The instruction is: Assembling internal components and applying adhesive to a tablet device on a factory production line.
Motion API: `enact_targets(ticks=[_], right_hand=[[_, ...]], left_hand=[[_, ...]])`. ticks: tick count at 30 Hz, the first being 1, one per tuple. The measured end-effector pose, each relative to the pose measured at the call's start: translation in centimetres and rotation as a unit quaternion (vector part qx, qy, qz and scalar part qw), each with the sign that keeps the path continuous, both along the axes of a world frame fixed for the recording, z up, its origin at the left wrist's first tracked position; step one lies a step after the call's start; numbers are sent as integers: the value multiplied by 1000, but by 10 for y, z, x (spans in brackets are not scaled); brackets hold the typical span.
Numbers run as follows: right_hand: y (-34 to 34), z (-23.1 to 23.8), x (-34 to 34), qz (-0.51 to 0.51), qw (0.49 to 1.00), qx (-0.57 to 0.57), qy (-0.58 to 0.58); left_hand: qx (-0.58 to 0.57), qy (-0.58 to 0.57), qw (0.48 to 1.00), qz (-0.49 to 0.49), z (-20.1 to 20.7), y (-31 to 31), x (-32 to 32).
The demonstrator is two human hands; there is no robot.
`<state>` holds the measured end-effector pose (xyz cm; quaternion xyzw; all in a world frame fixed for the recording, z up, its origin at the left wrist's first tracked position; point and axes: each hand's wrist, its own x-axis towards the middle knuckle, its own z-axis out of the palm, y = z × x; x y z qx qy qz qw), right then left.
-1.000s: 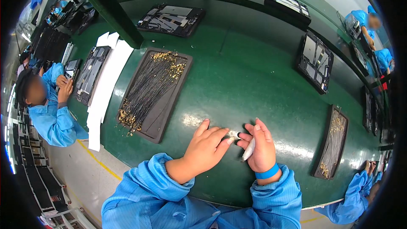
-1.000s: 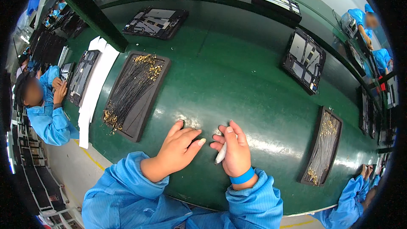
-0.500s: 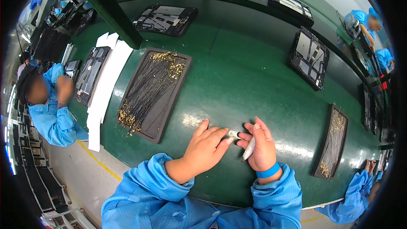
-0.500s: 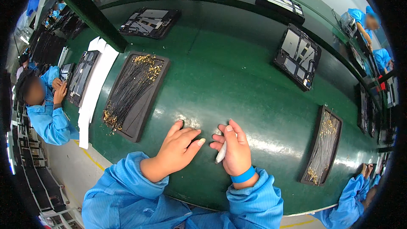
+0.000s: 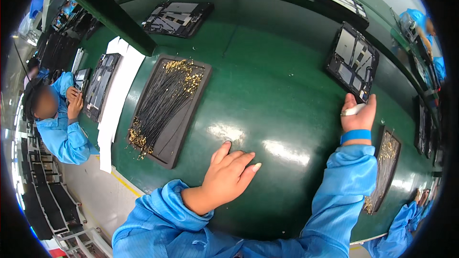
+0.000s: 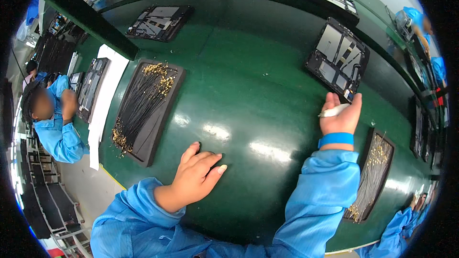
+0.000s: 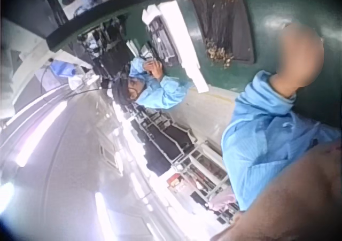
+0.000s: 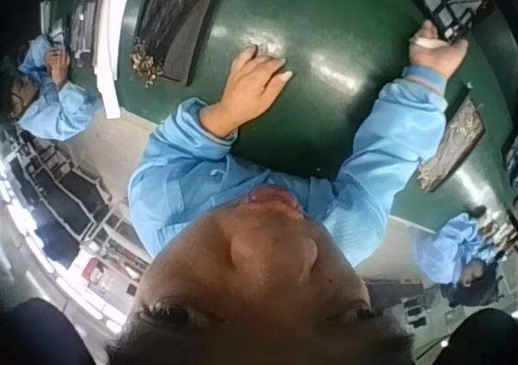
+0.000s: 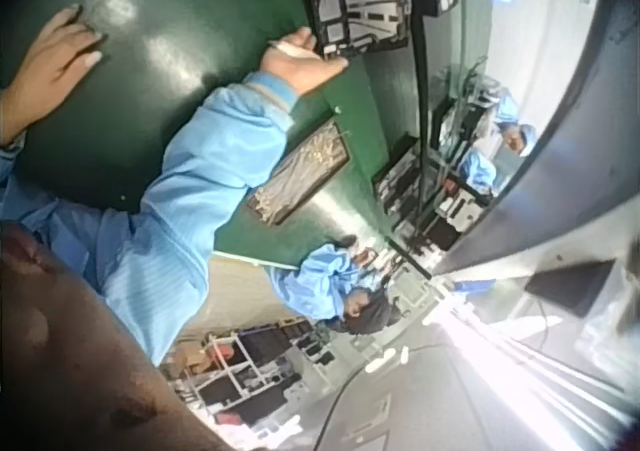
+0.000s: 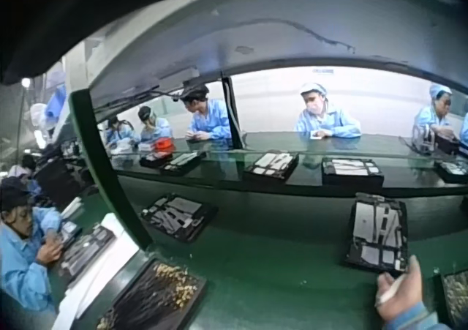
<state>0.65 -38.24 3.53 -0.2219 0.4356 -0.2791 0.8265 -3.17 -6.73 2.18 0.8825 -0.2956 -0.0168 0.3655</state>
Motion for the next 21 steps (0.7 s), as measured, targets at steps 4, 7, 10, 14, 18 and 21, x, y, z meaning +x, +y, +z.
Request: enact_targets(ticks=[4,7,10,14,18,21], right_hand=[[-9,1,17,-49,998,-37,32],[-13,-5,27,3,996,-24,89],[-17,3,18,110,988,-25,103],[32,14,-10,202,975,-1,91],[131,24,-64,338,933,78,96],[181,23,-117,472,864,145,97]], left_hand=[[27,-26,999,15,5,-6,2],[52,-36,998,30,1,-6,0],[39,-34,998,24,2,-8,0],[24,-45,999,19,7,-8,0],[-370,335,851,166,2,4,-3],[-559,564,587,159,20,-11,5]])
